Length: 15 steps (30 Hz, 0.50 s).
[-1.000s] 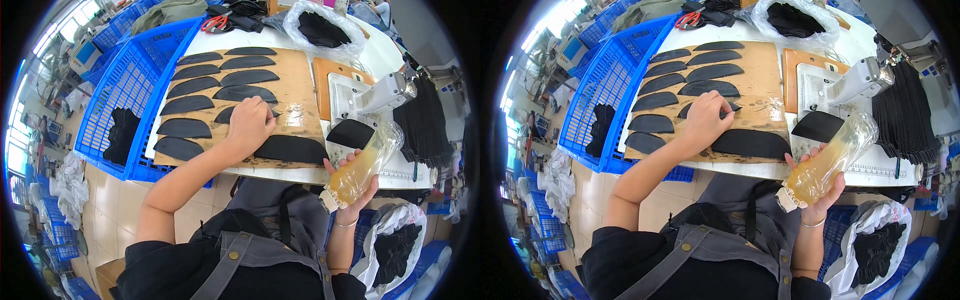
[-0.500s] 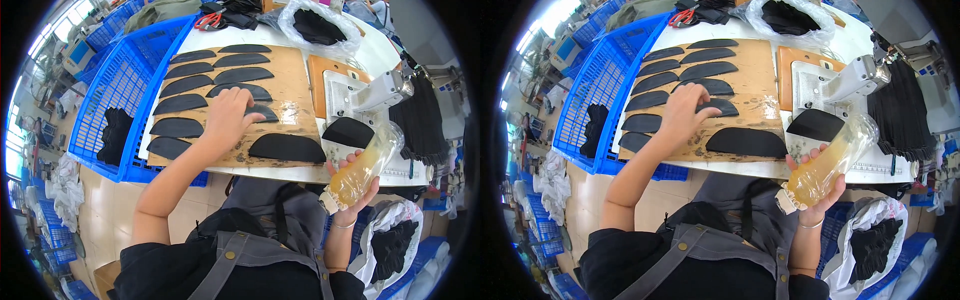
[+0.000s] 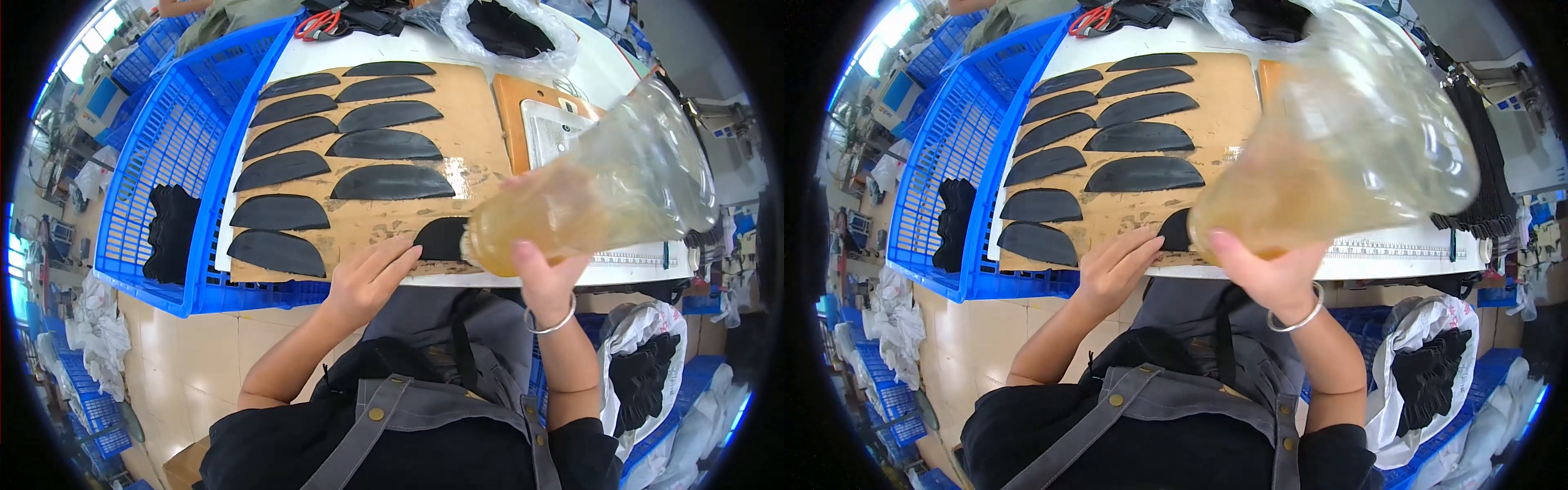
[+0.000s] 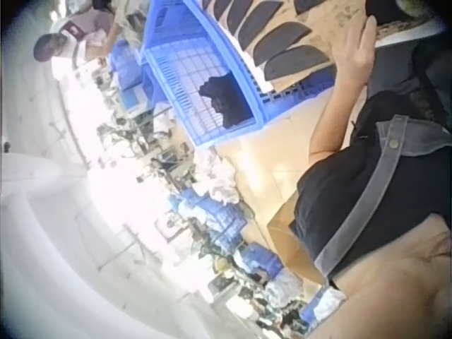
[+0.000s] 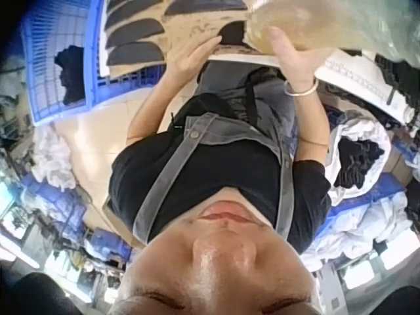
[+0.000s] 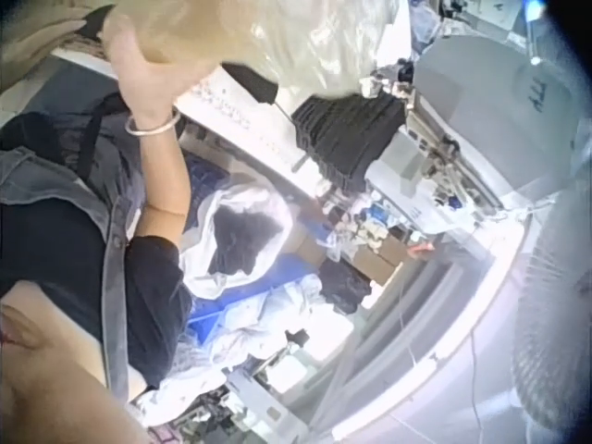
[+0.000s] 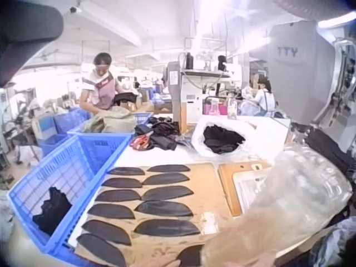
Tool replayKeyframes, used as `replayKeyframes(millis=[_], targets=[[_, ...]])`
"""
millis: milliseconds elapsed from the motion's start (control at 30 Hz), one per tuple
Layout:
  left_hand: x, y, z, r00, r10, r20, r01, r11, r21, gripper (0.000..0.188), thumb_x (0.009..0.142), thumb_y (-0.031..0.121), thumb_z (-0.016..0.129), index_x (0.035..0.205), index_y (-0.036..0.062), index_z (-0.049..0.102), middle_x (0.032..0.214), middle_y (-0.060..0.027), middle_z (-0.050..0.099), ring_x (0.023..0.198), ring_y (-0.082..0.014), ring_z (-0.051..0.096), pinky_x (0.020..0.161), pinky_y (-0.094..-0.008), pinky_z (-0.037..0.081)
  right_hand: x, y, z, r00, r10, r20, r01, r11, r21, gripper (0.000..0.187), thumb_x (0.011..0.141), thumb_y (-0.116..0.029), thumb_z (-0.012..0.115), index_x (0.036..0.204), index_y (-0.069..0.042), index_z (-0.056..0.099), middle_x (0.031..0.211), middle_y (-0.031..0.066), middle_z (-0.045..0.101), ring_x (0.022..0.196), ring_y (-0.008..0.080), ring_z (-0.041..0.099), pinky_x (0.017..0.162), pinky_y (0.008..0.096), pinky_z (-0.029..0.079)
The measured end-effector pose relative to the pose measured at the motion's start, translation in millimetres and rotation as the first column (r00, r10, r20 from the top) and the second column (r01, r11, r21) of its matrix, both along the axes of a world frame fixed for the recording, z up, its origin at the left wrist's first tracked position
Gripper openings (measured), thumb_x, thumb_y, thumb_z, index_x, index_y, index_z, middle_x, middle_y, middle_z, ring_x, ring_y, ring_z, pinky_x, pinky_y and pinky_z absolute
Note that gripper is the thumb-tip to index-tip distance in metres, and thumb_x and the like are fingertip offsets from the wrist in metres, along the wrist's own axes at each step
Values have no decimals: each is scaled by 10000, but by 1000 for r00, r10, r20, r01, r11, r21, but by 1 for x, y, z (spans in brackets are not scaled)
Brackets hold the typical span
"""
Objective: Applying glue to the edges of shoe upper components using a squeeze bottle.
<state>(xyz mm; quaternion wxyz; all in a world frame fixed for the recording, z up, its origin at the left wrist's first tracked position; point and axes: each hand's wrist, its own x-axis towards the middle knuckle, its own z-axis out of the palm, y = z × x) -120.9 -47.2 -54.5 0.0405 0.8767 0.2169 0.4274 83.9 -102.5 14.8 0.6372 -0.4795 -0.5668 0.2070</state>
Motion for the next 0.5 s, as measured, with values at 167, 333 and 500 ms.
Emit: replayKeyframes(millis=[167, 333, 500], targets=[[-12, 2, -6, 998, -37, 47, 38, 999, -28, 236, 666, 48, 644, 898, 5, 635, 911, -113, 635, 855, -247, 643, 692, -310, 531, -39, 15, -5, 987, 153, 45, -155, 987, 40, 694, 697, -139, 716, 1262, 4, 339, 1101, 152, 512, 1031, 273, 536, 886, 409, 447], [-18, 1, -6, 997, -68, 22, 69, 995, -69, 204, 649, 67, 613, 843, 7, 635, 912, -116, 633, 871, -250, 641, 700, -302, 529, -54, 18, -6, 944, 216, 250, -229, 973, 22, 627, 708, -132, 706, 1232, 5, 390, 1116, 137, 523, 1038, 238, 531, 894, 367, 435], [-16, 4, -2, 996, -74, 58, 75, 997, -17, 190, 641, 68, 603, 819, 5, 628, 912, -112, 631, 890, -247, 635, 705, -303, 529, -41, 16, -43, 789, 158, 593, -150, 987, -63, 502, 717, -179, 680, 1150, 4, 501, 1004, 67, 599, 963, 187, 557, 880, 317, 421]])
